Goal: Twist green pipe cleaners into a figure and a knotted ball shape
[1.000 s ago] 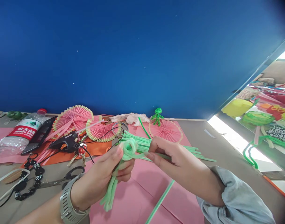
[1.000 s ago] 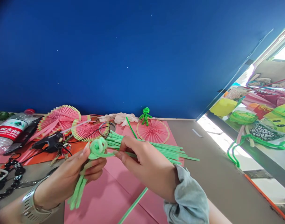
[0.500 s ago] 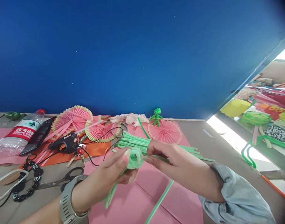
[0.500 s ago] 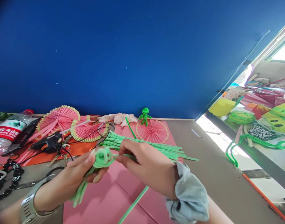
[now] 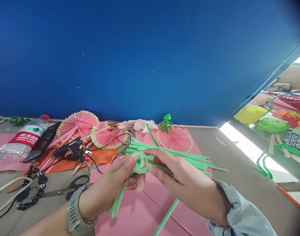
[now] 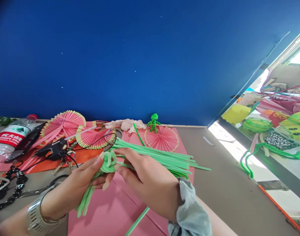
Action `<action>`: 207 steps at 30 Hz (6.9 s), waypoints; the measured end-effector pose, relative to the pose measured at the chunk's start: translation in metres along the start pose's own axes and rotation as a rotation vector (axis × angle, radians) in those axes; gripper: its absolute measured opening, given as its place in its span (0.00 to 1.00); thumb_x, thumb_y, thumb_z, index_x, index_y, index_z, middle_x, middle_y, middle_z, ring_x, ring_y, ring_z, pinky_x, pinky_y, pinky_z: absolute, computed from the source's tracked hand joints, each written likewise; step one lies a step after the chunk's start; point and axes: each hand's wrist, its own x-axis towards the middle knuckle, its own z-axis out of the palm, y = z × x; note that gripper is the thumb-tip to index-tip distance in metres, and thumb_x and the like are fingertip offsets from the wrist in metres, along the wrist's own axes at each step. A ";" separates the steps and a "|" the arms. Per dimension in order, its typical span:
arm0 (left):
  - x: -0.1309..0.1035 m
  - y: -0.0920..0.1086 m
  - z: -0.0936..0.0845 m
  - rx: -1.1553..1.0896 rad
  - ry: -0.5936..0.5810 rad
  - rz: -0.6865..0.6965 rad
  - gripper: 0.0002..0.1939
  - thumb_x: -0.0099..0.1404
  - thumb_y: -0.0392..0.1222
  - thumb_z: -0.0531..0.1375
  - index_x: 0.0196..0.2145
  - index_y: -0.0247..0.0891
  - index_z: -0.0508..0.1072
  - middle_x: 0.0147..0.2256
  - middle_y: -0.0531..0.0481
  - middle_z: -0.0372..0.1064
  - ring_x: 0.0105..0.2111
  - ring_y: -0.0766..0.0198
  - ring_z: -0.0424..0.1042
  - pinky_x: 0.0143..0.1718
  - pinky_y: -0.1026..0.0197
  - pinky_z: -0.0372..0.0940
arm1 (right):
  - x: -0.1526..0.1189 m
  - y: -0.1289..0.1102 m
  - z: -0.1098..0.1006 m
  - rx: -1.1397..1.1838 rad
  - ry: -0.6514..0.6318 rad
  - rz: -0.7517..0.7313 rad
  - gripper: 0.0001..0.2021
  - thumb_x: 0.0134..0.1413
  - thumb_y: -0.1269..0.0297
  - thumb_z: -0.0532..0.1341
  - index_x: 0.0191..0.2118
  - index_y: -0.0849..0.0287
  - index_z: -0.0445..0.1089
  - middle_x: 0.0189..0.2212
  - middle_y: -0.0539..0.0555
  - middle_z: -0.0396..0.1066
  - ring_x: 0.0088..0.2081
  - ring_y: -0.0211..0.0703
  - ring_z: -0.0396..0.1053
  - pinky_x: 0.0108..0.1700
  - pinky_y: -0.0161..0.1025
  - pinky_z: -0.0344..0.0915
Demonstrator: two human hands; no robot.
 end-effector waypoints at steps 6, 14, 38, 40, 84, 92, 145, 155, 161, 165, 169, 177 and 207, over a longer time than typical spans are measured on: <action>0.002 -0.011 0.003 -0.028 0.063 -0.081 0.16 0.63 0.53 0.50 0.29 0.38 0.65 0.22 0.57 0.55 0.20 0.71 0.49 0.21 0.67 0.49 | 0.002 0.000 0.011 -0.032 -0.012 0.115 0.18 0.53 0.55 0.57 0.50 0.49 0.58 0.24 0.45 0.66 0.23 0.35 0.61 0.24 0.32 0.53; -0.003 -0.005 0.000 0.076 -0.092 -0.066 0.19 0.67 0.52 0.43 0.27 0.37 0.63 0.20 0.58 0.51 0.20 0.71 0.44 0.21 0.65 0.45 | 0.004 0.007 0.005 0.182 -0.020 0.056 0.11 0.49 0.64 0.62 0.40 0.50 0.62 0.23 0.41 0.63 0.20 0.30 0.52 0.22 0.29 0.49; -0.002 -0.003 -0.005 -0.065 -0.228 0.045 0.12 0.58 0.44 0.61 0.40 0.41 0.67 0.31 0.54 0.64 0.30 0.70 0.64 0.30 0.69 0.60 | 0.001 0.003 -0.005 0.279 -0.128 -0.061 0.14 0.52 0.63 0.61 0.45 0.52 0.64 0.35 0.48 0.70 0.34 0.35 0.68 0.34 0.30 0.64; -0.003 -0.002 -0.005 -0.074 -0.251 0.024 0.11 0.57 0.44 0.62 0.38 0.41 0.68 0.32 0.54 0.64 0.31 0.70 0.63 0.31 0.69 0.60 | 0.001 0.005 -0.005 0.207 -0.132 -0.129 0.14 0.52 0.62 0.61 0.45 0.52 0.64 0.34 0.47 0.70 0.33 0.34 0.68 0.35 0.30 0.63; 0.001 -0.003 -0.022 0.207 -0.270 -0.104 0.18 0.59 0.53 0.56 0.40 0.39 0.72 0.30 0.51 0.63 0.26 0.68 0.57 0.27 0.65 0.55 | -0.003 0.015 -0.039 0.137 -0.365 0.099 0.08 0.57 0.62 0.55 0.42 0.55 0.60 0.25 0.46 0.68 0.26 0.34 0.65 0.27 0.31 0.59; -0.001 -0.001 -0.015 0.213 -0.381 -0.156 0.15 0.59 0.51 0.57 0.39 0.39 0.72 0.31 0.51 0.65 0.27 0.68 0.59 0.27 0.66 0.55 | 0.004 0.024 -0.041 -0.134 -0.404 0.043 0.14 0.59 0.56 0.51 0.26 0.57 0.57 0.19 0.44 0.53 0.21 0.32 0.53 0.22 0.30 0.51; 0.007 -0.014 -0.009 -0.724 0.109 -0.054 0.15 0.66 0.47 0.52 0.31 0.35 0.72 0.21 0.57 0.51 0.21 0.74 0.53 0.31 0.69 0.60 | -0.002 0.002 0.023 -0.552 0.317 -0.528 0.11 0.60 0.74 0.48 0.45 0.64 0.63 0.31 0.54 0.70 0.29 0.39 0.65 0.29 0.37 0.63; -0.003 -0.006 -0.011 -0.398 0.012 -0.062 0.13 0.60 0.49 0.58 0.38 0.40 0.74 0.29 0.54 0.64 0.28 0.73 0.61 0.38 0.68 0.61 | 0.001 0.005 -0.005 0.073 0.044 0.025 0.05 0.57 0.67 0.55 0.29 0.57 0.62 0.22 0.44 0.63 0.24 0.32 0.61 0.25 0.29 0.58; 0.000 -0.005 -0.016 -0.054 -0.104 -0.055 0.11 0.58 0.47 0.60 0.37 0.40 0.73 0.34 0.52 0.67 0.31 0.68 0.63 0.33 0.67 0.59 | 0.002 0.009 -0.023 -0.100 -0.106 0.150 0.12 0.54 0.55 0.56 0.27 0.57 0.64 0.16 0.42 0.54 0.19 0.31 0.51 0.19 0.29 0.47; 0.006 -0.002 -0.013 0.268 -0.131 0.005 0.12 0.56 0.47 0.62 0.37 0.42 0.74 0.35 0.49 0.68 0.31 0.65 0.64 0.30 0.64 0.59 | 0.004 0.007 -0.027 -0.120 -0.166 0.206 0.09 0.55 0.59 0.56 0.26 0.56 0.65 0.17 0.42 0.60 0.18 0.31 0.55 0.19 0.28 0.49; 0.006 0.001 -0.007 0.580 -0.076 0.079 0.12 0.56 0.46 0.62 0.39 0.48 0.73 0.42 0.50 0.68 0.41 0.58 0.64 0.40 0.60 0.59 | 0.008 0.007 -0.024 -0.083 -0.200 0.203 0.11 0.58 0.66 0.52 0.26 0.58 0.65 0.19 0.45 0.67 0.20 0.32 0.62 0.23 0.29 0.56; -0.001 -0.006 -0.005 0.877 0.153 0.132 0.18 0.54 0.44 0.63 0.44 0.50 0.68 0.41 0.54 0.70 0.36 0.59 0.65 0.36 0.61 0.58 | 0.007 0.014 -0.007 -0.273 -0.048 0.090 0.12 0.58 0.70 0.49 0.27 0.57 0.65 0.20 0.45 0.65 0.21 0.34 0.61 0.22 0.31 0.55; -0.002 -0.003 -0.004 0.476 0.244 0.244 0.12 0.59 0.40 0.60 0.41 0.45 0.65 0.37 0.55 0.69 0.38 0.63 0.67 0.36 0.66 0.62 | -0.001 0.005 0.032 -0.228 0.446 -0.491 0.14 0.56 0.79 0.52 0.47 0.60 0.61 0.48 0.57 0.63 0.52 0.44 0.57 0.52 0.45 0.60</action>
